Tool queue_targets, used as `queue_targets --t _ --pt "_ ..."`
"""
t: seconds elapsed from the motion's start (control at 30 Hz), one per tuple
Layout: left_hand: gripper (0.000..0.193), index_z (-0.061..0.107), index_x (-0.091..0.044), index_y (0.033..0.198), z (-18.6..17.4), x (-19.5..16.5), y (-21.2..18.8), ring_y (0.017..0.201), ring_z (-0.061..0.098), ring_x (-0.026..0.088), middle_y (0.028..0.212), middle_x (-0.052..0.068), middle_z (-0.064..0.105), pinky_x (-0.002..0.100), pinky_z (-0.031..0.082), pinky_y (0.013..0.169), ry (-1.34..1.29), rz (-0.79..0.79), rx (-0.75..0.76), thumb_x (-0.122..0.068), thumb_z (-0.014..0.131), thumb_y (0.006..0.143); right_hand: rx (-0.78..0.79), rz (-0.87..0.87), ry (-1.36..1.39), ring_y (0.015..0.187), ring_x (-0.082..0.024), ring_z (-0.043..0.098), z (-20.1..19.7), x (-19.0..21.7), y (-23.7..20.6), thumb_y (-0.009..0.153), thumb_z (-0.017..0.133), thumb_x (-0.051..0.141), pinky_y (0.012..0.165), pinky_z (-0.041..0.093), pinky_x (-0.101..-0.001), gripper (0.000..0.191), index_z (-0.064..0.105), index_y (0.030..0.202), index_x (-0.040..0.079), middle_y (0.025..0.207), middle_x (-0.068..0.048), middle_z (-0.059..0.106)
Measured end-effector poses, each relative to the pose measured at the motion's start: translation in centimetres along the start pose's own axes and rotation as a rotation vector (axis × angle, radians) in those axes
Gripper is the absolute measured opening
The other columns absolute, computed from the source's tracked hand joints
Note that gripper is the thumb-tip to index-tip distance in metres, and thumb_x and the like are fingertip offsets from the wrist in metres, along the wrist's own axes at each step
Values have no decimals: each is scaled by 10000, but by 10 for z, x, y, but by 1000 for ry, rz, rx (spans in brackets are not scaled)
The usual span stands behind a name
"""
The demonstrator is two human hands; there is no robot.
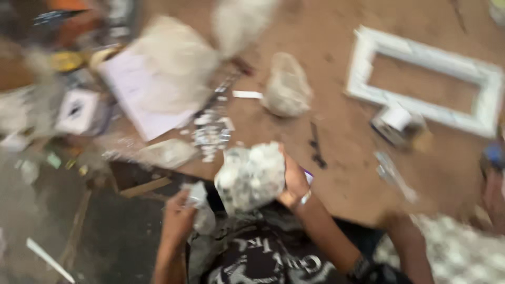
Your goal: The person sorts small white plastic fittings and foam letters on a cluttered workbench, placing them into clear plastic bags and setting filled bags aside. At the end the person carries a filled bag across the workshop and places it into a cardboard box on the floor.
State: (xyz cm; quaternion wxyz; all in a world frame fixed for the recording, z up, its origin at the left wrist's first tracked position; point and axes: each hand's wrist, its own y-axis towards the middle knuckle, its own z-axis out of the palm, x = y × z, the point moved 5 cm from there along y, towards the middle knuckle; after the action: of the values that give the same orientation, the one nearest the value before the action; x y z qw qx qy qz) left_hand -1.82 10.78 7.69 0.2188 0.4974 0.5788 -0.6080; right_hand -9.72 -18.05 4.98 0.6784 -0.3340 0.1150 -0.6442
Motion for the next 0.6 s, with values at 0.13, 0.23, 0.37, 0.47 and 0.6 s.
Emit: queue_targets --t 0.13,0.23,0.37,0.47,0.6 --pt "290 750 10 971 -46 65 -36 644 595 166 730 119 710 337 500 617 -23 76 -128 -80 562 770 171 272 -229 1122 -262 681 62 -77 -22 1073 437 433 1006 540 -423 526 609 1313 -2 1241 -138 704" --pt "310 742 0 993 -69 96 -61 727 734 269 851 222 741 380 539 677 105 72 -210 -109 607 735 297 386 -383 1132 -263 676 90 -136 -34 1092 420 390 1012 524 -429 478 598 1331 16 1254 -131 698" --pt "275 738 -12 971 -102 113 -96 816 731 225 883 205 750 383 547 707 -74 240 -254 -248 722 831 215 511 -663 1109 -264 681 100 -227 -27 1063 408 429 984 538 -437 503 610 1283 24 1222 -129 706" --pt "263 710 -12 979 -150 146 -141 837 712 167 870 175 760 372 544 723 -227 260 -303 -235 731 840 251 586 -756 1099 -266 691 107 -309 -38 1082 434 412 983 542 -427 481 615 1269 7 1217 -137 707" --pt "234 696 25 916 -214 210 -213 757 660 167 791 181 732 374 523 663 -225 116 -531 -202 711 864 275 756 -938 1038 -261 709 122 -416 -68 1066 462 406 939 556 -427 462 628 1251 18 1180 -127 714"
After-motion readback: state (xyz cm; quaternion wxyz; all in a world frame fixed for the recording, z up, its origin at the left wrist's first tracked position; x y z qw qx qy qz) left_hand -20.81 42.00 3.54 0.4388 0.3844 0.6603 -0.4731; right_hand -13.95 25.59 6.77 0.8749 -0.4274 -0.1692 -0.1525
